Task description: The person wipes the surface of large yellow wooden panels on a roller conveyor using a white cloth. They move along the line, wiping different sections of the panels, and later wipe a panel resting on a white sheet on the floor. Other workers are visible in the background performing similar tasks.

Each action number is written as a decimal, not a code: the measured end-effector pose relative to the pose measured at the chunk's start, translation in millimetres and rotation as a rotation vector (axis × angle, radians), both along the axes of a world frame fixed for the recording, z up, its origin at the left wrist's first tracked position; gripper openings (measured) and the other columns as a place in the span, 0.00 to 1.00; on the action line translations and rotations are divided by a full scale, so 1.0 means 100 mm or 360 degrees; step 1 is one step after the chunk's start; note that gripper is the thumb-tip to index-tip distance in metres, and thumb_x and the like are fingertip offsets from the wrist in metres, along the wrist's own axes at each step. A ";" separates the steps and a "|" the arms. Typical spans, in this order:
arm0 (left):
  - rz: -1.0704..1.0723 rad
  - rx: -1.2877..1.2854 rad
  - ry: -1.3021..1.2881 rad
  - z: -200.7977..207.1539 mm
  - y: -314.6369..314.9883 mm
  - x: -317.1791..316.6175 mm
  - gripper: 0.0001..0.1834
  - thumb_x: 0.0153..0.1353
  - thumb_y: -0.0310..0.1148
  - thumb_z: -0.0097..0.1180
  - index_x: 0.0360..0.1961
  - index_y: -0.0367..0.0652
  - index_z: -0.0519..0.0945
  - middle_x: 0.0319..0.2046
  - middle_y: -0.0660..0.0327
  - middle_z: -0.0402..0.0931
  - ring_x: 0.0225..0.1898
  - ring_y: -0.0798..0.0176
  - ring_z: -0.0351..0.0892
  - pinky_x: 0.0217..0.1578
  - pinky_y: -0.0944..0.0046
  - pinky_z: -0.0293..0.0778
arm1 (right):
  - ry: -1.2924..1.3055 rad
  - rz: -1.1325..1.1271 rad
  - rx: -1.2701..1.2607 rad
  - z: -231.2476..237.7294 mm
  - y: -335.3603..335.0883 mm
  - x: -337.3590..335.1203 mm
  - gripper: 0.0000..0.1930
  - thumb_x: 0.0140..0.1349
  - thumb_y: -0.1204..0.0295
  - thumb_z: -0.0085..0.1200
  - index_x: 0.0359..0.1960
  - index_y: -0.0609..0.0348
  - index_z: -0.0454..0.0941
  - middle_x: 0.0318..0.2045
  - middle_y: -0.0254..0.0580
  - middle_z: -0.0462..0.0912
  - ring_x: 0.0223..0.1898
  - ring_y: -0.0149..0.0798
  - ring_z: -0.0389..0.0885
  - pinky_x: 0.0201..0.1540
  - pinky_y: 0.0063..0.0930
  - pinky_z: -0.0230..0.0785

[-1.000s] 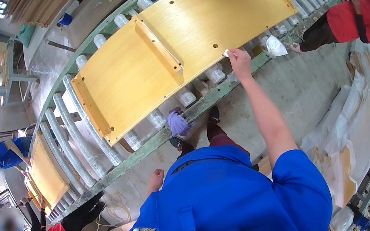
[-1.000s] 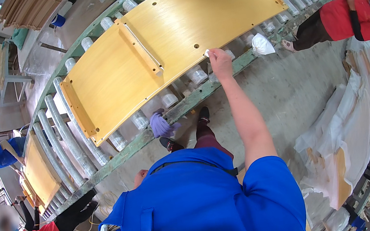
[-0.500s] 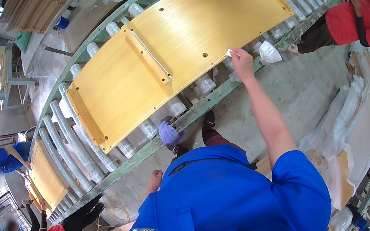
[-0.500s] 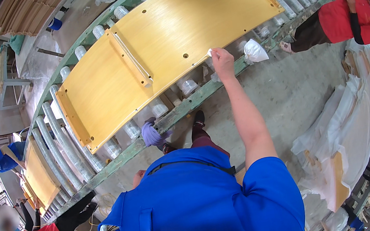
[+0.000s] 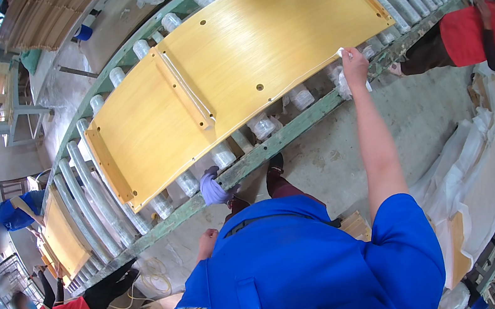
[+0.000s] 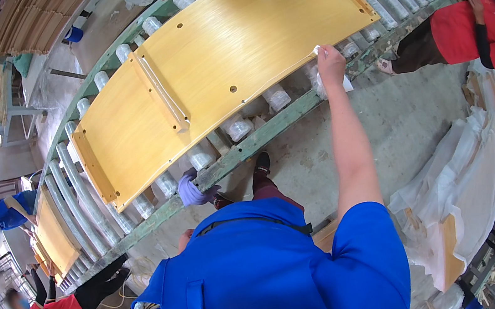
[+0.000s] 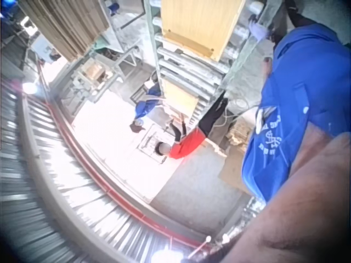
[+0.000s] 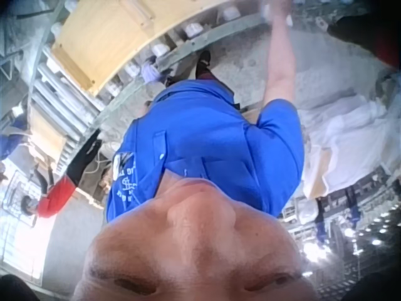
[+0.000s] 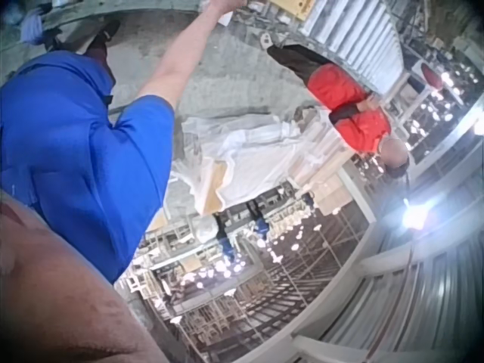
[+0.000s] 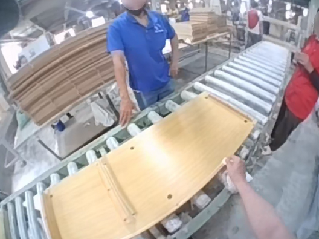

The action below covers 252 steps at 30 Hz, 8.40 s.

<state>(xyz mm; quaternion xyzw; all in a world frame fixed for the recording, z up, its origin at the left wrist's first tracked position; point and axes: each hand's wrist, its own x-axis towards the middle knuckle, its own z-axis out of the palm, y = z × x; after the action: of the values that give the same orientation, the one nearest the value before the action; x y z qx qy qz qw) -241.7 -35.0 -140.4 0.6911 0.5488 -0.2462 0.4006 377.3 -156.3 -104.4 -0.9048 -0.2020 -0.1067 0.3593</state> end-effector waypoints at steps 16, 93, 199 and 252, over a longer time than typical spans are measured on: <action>0.0059 0.0058 -0.0072 0.01 -0.04 0.09 0.16 0.56 0.40 0.48 0.36 0.38 0.79 0.32 0.49 0.80 0.37 0.50 0.79 0.40 0.58 0.73 | 0.0035 -0.0043 -0.0363 -0.08 -0.08 0.31 0.11 0.56 0.65 0.49 0.33 0.59 0.78 0.28 0.52 0.79 0.34 0.53 0.78 0.38 0.43 0.68; 0.0276 0.0130 -0.0101 0.08 -1.24 2.89 0.14 0.57 0.36 0.48 0.37 0.37 0.79 0.31 0.50 0.80 0.35 0.54 0.80 0.36 0.59 0.74 | 0.0232 0.0152 0.0102 -0.23 -1.36 2.82 0.10 0.57 0.68 0.51 0.35 0.61 0.78 0.30 0.51 0.80 0.33 0.50 0.79 0.37 0.36 0.70; -0.0701 -0.1962 -0.1363 1.85 -2.67 4.23 0.18 0.65 0.44 0.44 0.47 0.40 0.70 0.34 0.63 0.72 0.35 0.68 0.73 0.40 0.66 0.71 | 0.1695 0.1137 0.1688 1.26 -3.17 -1.44 0.22 0.68 0.65 0.32 0.59 0.68 0.60 0.52 0.48 0.71 0.34 0.30 0.74 0.35 0.22 0.69; -0.1209 -0.1559 -0.1766 1.83 -4.29 6.13 0.21 0.67 0.48 0.39 0.33 0.40 0.70 0.25 0.65 0.68 0.27 0.71 0.68 0.29 0.67 0.66 | 0.1509 0.0700 0.1922 1.41 -4.64 0.07 0.20 0.67 0.69 0.37 0.58 0.66 0.61 0.61 0.50 0.61 0.58 0.45 0.66 0.56 0.36 0.63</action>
<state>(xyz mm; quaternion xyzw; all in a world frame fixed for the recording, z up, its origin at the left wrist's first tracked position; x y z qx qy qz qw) 371.4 -464.1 42.5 0.5978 -0.1682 -0.1993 0.7581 384.5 -620.0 36.6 -0.4423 -0.1088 0.2719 0.8477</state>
